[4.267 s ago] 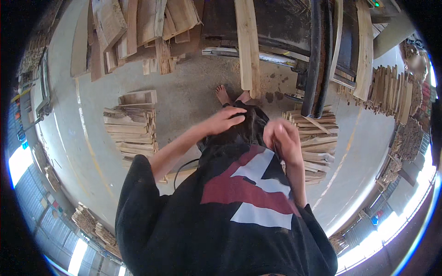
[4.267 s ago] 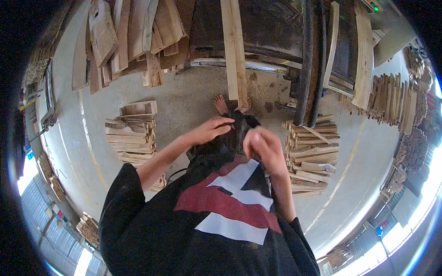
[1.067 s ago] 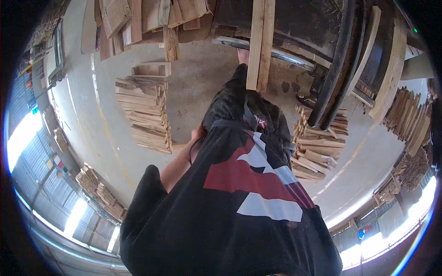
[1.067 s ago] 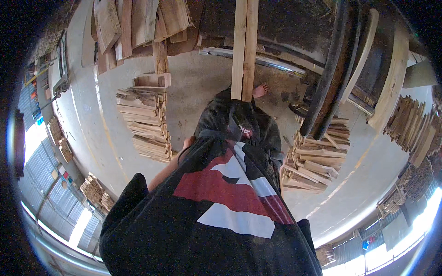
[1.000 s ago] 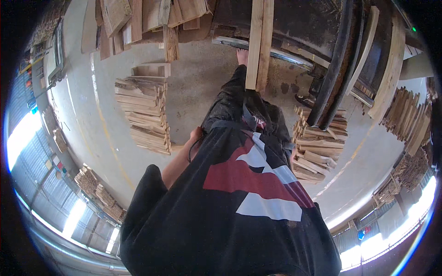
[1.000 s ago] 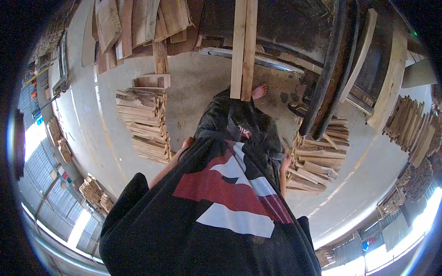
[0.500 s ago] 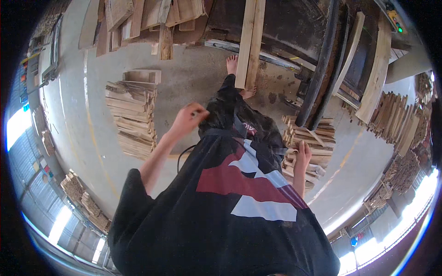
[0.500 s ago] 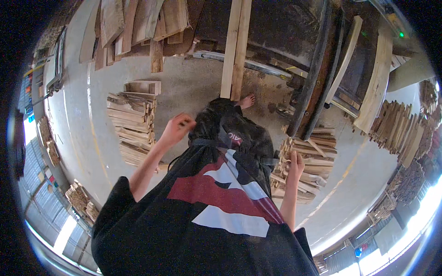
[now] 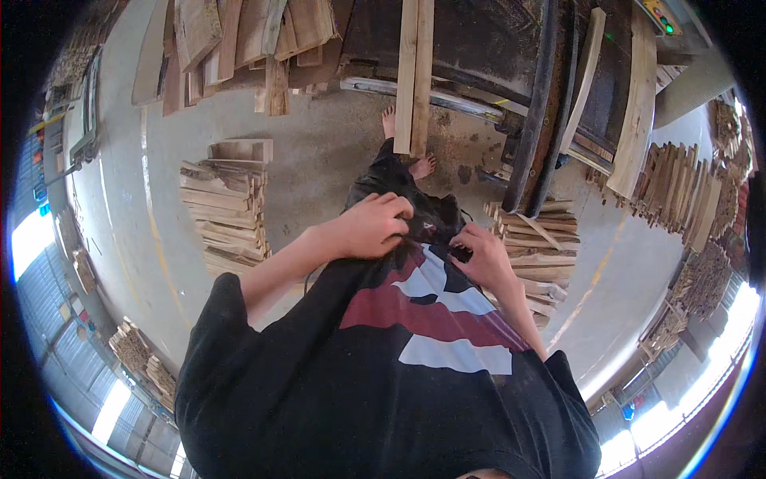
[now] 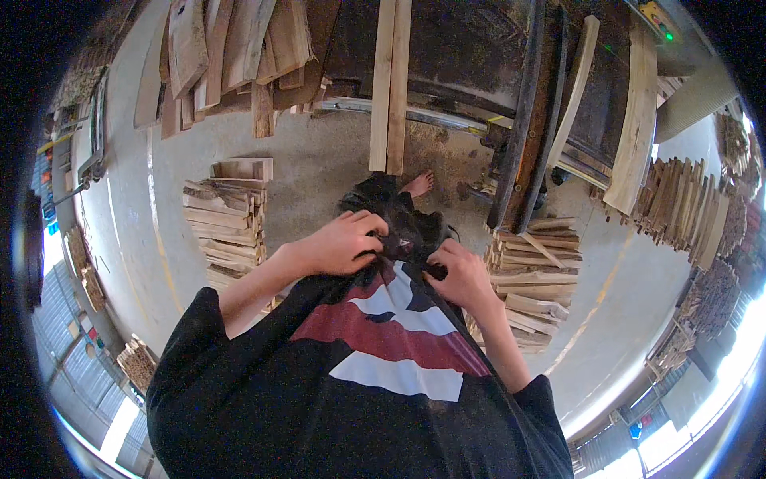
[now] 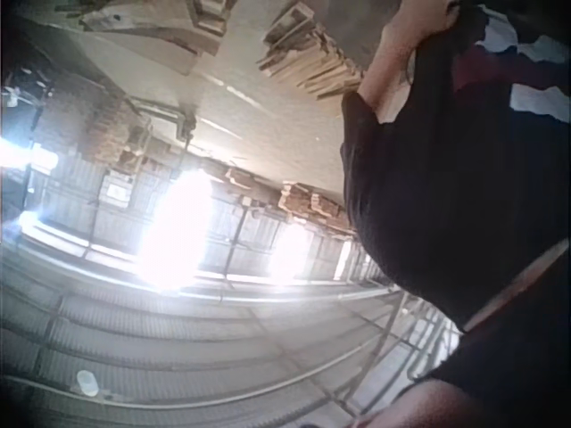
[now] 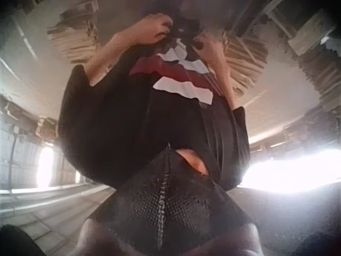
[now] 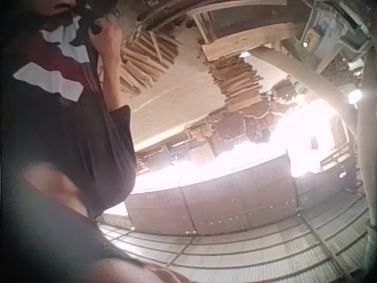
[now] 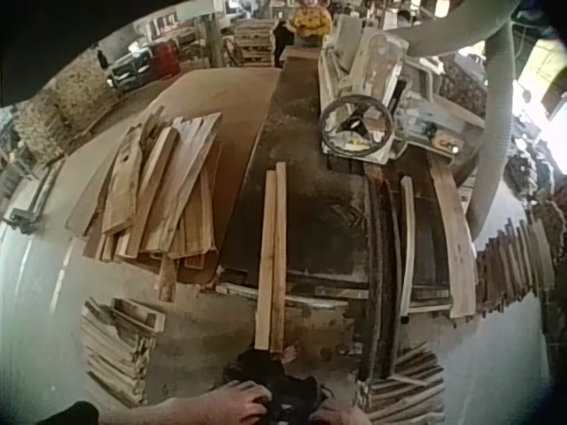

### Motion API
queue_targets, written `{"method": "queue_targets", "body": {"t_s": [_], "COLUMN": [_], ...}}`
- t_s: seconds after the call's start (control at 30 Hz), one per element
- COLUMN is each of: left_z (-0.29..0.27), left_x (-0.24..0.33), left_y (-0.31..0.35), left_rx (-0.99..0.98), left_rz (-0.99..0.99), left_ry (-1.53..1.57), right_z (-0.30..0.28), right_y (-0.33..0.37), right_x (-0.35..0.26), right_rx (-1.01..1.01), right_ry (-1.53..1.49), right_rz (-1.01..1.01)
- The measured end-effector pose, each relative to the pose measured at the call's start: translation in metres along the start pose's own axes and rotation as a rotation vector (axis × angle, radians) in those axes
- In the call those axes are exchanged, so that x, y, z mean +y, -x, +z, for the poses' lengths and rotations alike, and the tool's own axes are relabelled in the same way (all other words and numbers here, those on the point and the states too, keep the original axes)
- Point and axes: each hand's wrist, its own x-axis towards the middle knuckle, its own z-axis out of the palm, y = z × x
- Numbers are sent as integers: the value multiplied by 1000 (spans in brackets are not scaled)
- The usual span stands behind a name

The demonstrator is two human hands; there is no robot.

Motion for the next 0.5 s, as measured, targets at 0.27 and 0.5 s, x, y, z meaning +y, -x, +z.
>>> {"method": "queue_targets", "body": {"t_s": [0.27,0.5], "left_z": [-1,6], "left_x": [-18,-21], "left_y": [-18,-20], "left_rx": [-135,54], "left_rz": [-7,-343], "left_ry": [170,725], "right_z": [2,7], "right_y": [-12,-26], "right_x": [-1,3], "right_rx": [-3,206], "right_ry": [133,147], "right_rz": [-170,-269]}}
